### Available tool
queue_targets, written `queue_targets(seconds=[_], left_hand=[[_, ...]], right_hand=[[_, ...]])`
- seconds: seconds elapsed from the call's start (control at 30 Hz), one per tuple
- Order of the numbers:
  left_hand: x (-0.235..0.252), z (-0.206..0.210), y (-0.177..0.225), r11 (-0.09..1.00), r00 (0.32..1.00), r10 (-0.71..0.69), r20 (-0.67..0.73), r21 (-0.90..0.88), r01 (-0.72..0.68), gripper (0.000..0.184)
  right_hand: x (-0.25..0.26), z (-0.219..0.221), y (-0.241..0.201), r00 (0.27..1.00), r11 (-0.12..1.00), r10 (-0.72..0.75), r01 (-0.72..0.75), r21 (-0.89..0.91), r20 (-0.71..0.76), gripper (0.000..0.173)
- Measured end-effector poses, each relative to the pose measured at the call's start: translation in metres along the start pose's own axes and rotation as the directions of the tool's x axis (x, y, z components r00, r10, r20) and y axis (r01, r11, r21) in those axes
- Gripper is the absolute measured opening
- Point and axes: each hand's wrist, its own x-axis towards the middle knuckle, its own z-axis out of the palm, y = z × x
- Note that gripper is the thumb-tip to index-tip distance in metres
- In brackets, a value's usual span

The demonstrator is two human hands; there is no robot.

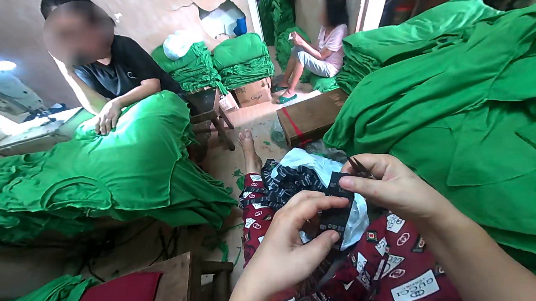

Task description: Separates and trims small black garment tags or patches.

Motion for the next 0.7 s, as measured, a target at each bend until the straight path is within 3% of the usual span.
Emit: queue_targets(seconds=[0.3,0.47,0.57,0.7], left_hand=[[-0.005,-0.001,-0.010,0.997,0.999,-0.038,0.030,-0.067,0.040,0.048],[-0.007,-0.006,-0.020,0.989,0.996,-0.083,-0.014,-0.121,0.080,0.052],[-0.008,-0.009,-0.024,0.986,0.995,-0.096,-0.014,-0.138,0.093,0.055],[-0.008,-0.010,-0.025,0.985,0.995,-0.104,0.003,-0.135,0.103,0.057]], right_hand=[[0.000,0.000,0.012,0.998,0.998,0.057,-0.058,0.021,0.024,0.003],[-0.021,-0.007,0.024,0.956,0.961,0.260,-0.242,-0.135,0.137,0.044],[-0.038,-0.007,0.033,0.895,0.925,0.377,-0.350,-0.148,0.240,0.041],[-0.043,-0.004,0.032,0.857,0.918,0.395,-0.378,-0.116,0.332,0.035]])
